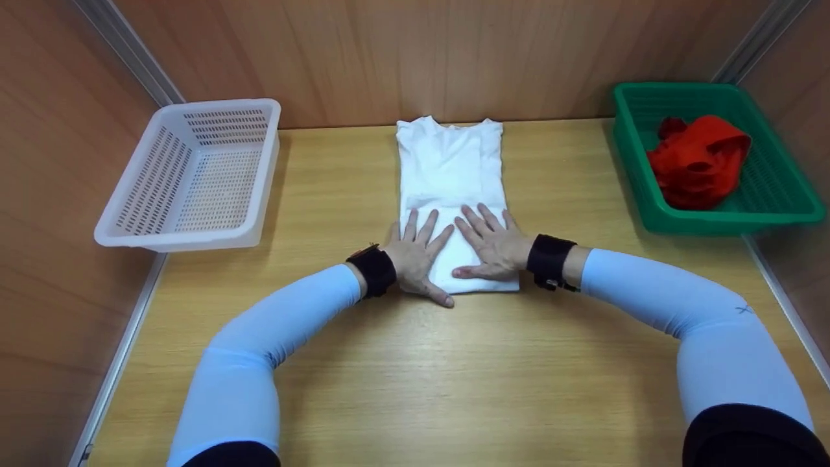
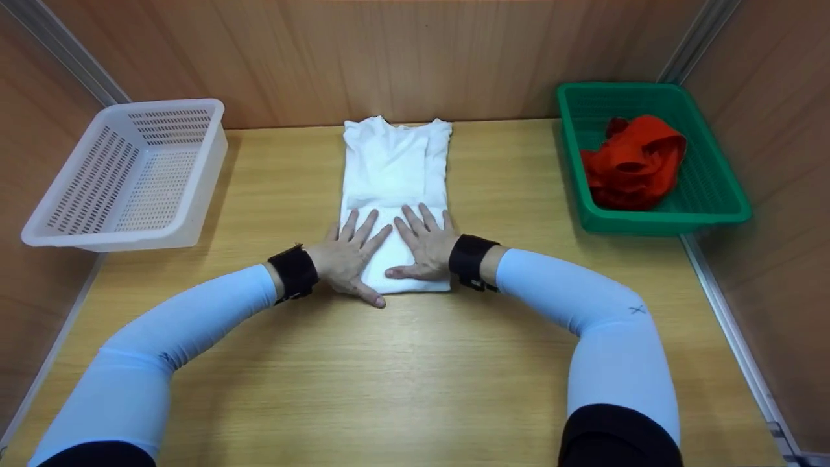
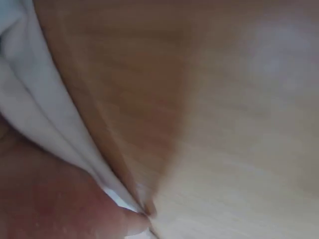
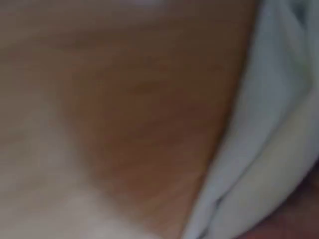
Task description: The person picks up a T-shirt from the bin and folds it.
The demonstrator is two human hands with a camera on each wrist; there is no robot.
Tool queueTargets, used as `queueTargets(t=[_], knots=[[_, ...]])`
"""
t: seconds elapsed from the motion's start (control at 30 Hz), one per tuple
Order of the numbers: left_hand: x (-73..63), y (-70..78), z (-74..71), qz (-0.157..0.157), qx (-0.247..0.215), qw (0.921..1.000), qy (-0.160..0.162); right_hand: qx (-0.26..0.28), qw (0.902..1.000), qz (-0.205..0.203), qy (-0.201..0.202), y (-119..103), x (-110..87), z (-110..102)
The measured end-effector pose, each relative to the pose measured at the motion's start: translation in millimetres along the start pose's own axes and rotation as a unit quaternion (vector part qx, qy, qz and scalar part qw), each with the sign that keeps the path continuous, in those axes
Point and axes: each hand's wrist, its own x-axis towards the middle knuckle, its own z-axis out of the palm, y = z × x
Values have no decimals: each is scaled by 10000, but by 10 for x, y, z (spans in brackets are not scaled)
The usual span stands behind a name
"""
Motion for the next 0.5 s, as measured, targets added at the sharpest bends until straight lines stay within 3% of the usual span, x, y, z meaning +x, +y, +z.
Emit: queueTargets(t=[0.23,0.5], knots=[[-120,64,-1,-233,-105,9991,-333,123,9990,388,-183,130,-169,63],[-466,405,105,-226,512,9969,-553,-365,9976,392,-429,-166,-541,128]])
